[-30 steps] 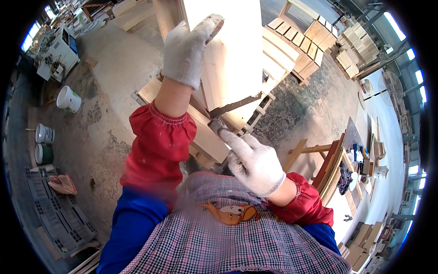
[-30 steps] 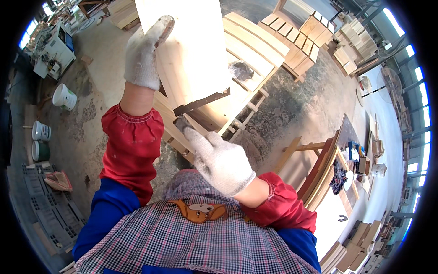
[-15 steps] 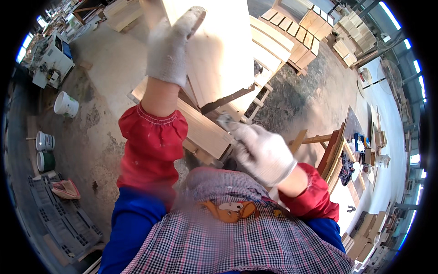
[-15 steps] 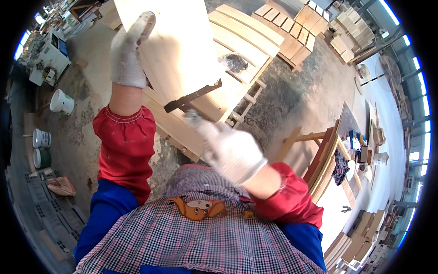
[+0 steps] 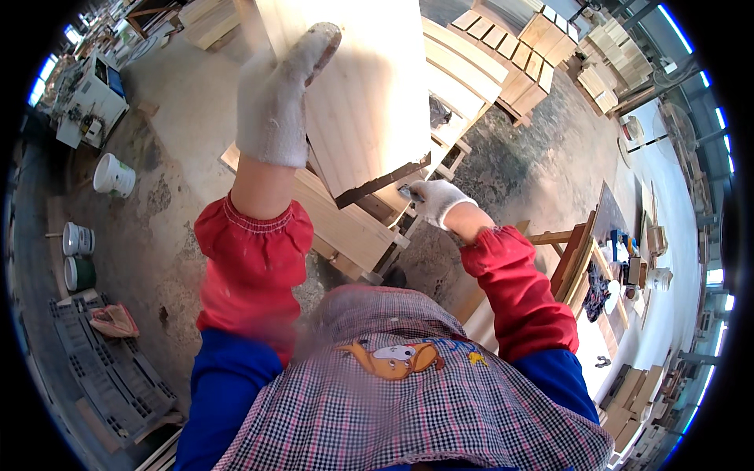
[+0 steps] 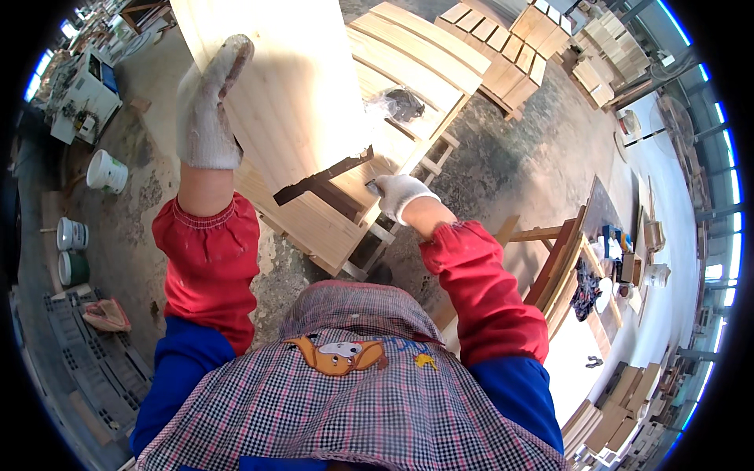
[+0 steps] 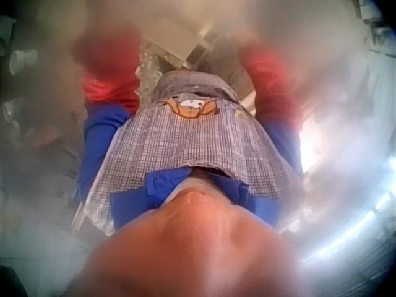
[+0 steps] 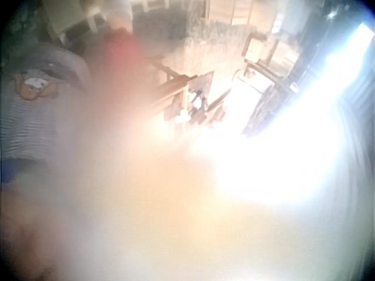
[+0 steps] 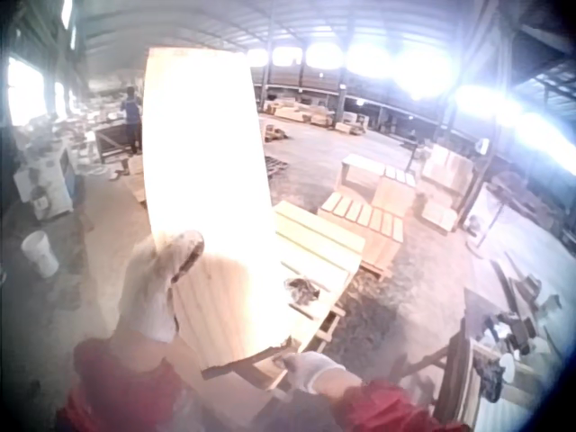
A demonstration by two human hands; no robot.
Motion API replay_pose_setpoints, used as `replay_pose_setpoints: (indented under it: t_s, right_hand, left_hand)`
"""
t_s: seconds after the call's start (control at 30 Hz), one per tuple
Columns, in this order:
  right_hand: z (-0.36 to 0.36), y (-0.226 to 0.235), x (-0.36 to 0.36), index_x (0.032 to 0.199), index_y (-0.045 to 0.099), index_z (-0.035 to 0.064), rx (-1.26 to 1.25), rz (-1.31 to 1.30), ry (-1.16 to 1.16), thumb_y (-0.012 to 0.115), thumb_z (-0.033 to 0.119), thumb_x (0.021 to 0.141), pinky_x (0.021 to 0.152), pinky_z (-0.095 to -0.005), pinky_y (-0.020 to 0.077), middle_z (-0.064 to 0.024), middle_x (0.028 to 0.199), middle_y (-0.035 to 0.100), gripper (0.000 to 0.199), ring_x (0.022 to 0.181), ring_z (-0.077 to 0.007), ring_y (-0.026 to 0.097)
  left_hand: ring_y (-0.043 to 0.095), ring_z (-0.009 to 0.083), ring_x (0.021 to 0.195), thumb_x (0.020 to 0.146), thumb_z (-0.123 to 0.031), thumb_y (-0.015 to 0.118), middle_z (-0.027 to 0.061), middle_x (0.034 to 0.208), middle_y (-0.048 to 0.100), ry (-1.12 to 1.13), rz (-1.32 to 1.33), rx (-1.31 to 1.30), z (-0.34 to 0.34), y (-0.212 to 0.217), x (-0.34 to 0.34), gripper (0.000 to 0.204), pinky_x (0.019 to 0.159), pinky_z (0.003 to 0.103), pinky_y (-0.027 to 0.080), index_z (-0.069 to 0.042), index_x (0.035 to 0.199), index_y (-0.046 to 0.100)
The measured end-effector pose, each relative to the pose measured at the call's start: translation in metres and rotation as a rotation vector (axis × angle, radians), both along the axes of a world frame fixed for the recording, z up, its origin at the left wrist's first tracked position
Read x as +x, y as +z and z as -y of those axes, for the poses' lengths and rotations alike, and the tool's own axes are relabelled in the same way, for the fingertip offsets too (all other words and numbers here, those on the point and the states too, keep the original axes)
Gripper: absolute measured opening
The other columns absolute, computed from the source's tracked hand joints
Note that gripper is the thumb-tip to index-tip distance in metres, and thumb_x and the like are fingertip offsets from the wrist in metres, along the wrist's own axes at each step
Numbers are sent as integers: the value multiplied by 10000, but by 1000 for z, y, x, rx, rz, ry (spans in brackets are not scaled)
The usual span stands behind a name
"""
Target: The person applies wood putty to the edges and joints of a wooden box frame using a small putty knife.
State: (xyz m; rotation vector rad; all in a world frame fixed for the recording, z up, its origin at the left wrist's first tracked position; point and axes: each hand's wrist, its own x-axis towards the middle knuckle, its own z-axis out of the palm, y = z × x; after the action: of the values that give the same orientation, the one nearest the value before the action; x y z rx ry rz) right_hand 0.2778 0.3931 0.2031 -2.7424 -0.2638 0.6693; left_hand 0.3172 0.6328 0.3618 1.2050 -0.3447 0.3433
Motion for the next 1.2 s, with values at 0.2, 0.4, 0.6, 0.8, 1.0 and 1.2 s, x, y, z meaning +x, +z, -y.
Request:
replay_pose_setpoints:
  t_s: [0.2,0.4,0.6,0.8,1.0,1.2]
  right_hand:
    - [7,7,6,1143,591,56,-126,-116,139,520,117,776,756,-410,489,-185,909,657,378,872,-367,629]
    - [51,55,-37,1260,494,-2,746,-629,-371,577,194,855,455,-267,431,-85,769,599,458,518,-130,538]
    - [48,123,-89,1319,425,7,1677,-66,-531,632,196,834,395,-221,371,-110,748,555,561,484,-126,492]
    - [-29,205,-95,1289,454,-28,1150,504,-216,615,72,837,682,-279,513,-157,1020,622,490,757,-189,619]
    - [-68,233,-79,1227,502,-73,663,957,83,576,54,834,776,-279,485,-170,1045,617,420,844,-180,618]
    - [-87,240,-82,1226,513,-69,644,960,26,568,36,828,821,-302,480,-203,1050,622,416,910,-230,632]
  left_hand:
    - [635,160,977,871,-170,601,94,1017,653,-67,82,-59,-1,-11,-6,277,879,265,503,54,1031,633]
    - [639,149,932,887,-186,598,86,957,663,-67,92,87,-5,-14,-17,274,859,271,513,56,1012,629]
    - [614,96,727,858,-161,630,42,854,661,-90,138,-4,16,-31,-29,234,656,216,503,49,961,645]
    - [527,54,652,843,-110,616,8,772,611,-111,-260,231,18,-15,-66,177,560,219,432,36,938,647]
    - [532,80,664,822,-82,616,21,753,608,-159,-302,152,31,-39,-82,154,583,255,435,26,929,644]
    - [570,110,740,830,-105,642,50,822,651,-87,-142,146,37,-51,-84,212,665,283,464,27,995,629]
